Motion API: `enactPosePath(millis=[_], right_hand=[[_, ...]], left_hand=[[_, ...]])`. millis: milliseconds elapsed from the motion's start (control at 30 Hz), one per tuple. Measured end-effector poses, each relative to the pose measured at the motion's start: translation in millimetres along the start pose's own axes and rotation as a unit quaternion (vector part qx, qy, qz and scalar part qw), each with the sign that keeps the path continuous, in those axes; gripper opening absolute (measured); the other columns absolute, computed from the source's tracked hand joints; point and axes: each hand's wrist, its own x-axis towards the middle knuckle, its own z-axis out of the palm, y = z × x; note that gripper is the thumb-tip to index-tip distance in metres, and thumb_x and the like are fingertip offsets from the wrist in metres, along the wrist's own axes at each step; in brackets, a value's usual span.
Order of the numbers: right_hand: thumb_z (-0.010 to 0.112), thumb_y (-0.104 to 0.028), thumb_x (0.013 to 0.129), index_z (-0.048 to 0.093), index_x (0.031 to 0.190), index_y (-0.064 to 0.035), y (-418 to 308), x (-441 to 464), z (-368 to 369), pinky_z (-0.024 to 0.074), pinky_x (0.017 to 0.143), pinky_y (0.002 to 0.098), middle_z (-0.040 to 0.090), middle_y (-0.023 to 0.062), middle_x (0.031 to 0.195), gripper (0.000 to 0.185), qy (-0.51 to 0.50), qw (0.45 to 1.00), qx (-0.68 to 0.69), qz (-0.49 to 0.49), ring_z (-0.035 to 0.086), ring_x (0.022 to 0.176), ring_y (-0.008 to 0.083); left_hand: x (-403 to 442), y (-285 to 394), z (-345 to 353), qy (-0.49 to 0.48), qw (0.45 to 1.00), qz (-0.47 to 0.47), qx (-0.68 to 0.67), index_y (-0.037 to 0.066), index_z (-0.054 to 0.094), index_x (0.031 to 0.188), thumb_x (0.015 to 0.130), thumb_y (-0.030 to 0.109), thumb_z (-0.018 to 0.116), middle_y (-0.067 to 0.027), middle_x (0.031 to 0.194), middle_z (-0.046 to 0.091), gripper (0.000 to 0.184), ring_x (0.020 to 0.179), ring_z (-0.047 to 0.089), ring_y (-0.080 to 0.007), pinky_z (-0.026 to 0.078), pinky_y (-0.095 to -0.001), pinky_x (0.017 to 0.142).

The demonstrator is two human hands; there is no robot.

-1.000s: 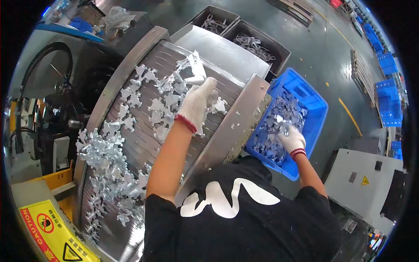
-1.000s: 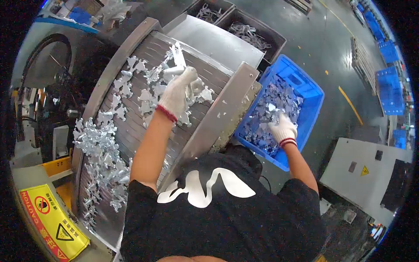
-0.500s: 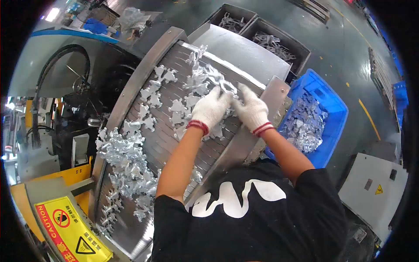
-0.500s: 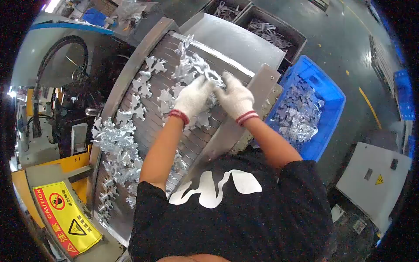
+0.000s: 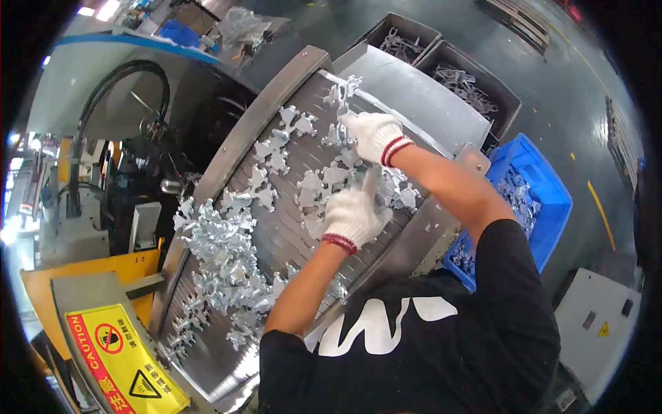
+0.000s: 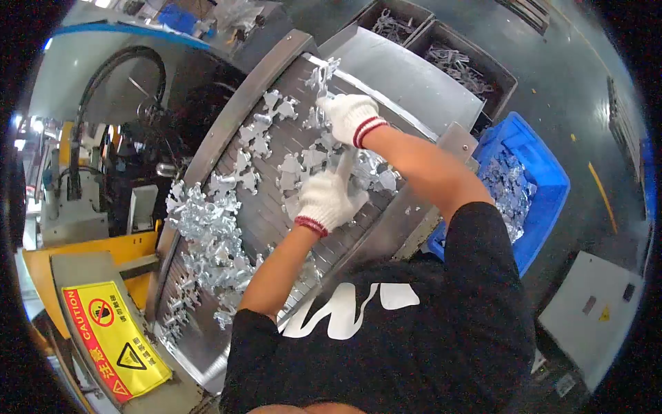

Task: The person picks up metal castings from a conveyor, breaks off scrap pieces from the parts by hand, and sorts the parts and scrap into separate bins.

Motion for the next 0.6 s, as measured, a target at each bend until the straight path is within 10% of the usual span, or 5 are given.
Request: enactPosePath(millis=[133, 233, 400, 433, 600], right_hand=[[0.066, -0.029, 0.097, 0.073, 0.112, -0.0189, 3.8, 23.6, -5.2, 0.0606, 0.071, 0.0509, 0.075, 0.013, 0.086, 0.02, 0.088, 0.993, -0.012, -0.077, 0.076, 0.081, 0.0367], [0.061, -0.045, 0.103, 0.071, 0.093, -0.016, 16.3, 47.3, -30.9, 0.0583, 0.064, 0.0521, 0.076, 0.0125, 0.081, 0.032, 0.203, 0.977, 0.004, -0.068, 0.076, 0.074, 0.0354], [0.061, -0.046, 0.106, 0.072, 0.126, -0.0077, 20.0, 11.5, -95.8, 0.0603, 0.076, 0.0407, 0.079, 0.0119, 0.097, 0.044, 0.311, 0.914, 0.254, 0.062, 0.078, 0.086, 0.0275], [0.066, -0.044, 0.106, 0.07, 0.129, -0.0026, 19.7, -1.3, -97.0, 0.0607, 0.075, 0.0387, 0.079, 0.0077, 0.098, 0.047, 0.237, 0.775, 0.568, 0.144, 0.077, 0.09, 0.022], [0.066, -0.047, 0.107, 0.069, 0.106, -0.0142, 37.6, -83.7, -67.2, 0.0555, 0.064, 0.0371, 0.066, -0.001, 0.087, 0.033, 0.196, 0.48, 0.829, 0.21, 0.065, 0.074, 0.019]], left_hand=[[20.3, 22.2, 3.6, 0.094, 0.991, 0.091, -0.04, 0.009, 0.05, 0.154, 0.084, 0.05, 0.079, -0.0238, 0.129, 0.069, 0.086, 0.117, 0.069, -0.0403, 0.057, -0.0504, 0.097], [36.5, 25.5, 16.6, 0.133, 0.968, 0.102, -0.185, 0.002, 0.048, 0.153, 0.086, 0.048, 0.078, -0.025, 0.153, 0.054, 0.087, 0.137, 0.057, -0.0406, 0.05, -0.0503, 0.11], [17.8, -5.4, 40.0, 0.235, 0.948, 0.213, -0.012, 0.008, 0.066, 0.13, 0.079, 0.03, 0.081, -0.0164, 0.127, 0.063, 0.058, 0.122, 0.06, -0.0345, 0.052, -0.0508, 0.101], [13.9, -11.1, 40.0, 0.221, 0.952, 0.213, -0.018, 0.009, 0.066, 0.128, 0.08, 0.027, 0.08, -0.0152, 0.122, 0.064, 0.053, 0.118, 0.062, -0.0338, 0.053, -0.0504, 0.097], [-12.9, -46.8, 29.8, 0.106, 0.971, 0.214, 0.018, 0.01, 0.069, 0.122, 0.087, 0.019, 0.073, -0.0129, 0.104, 0.068, 0.037, 0.102, 0.068, -0.0333, 0.055, -0.0479, 0.089]])
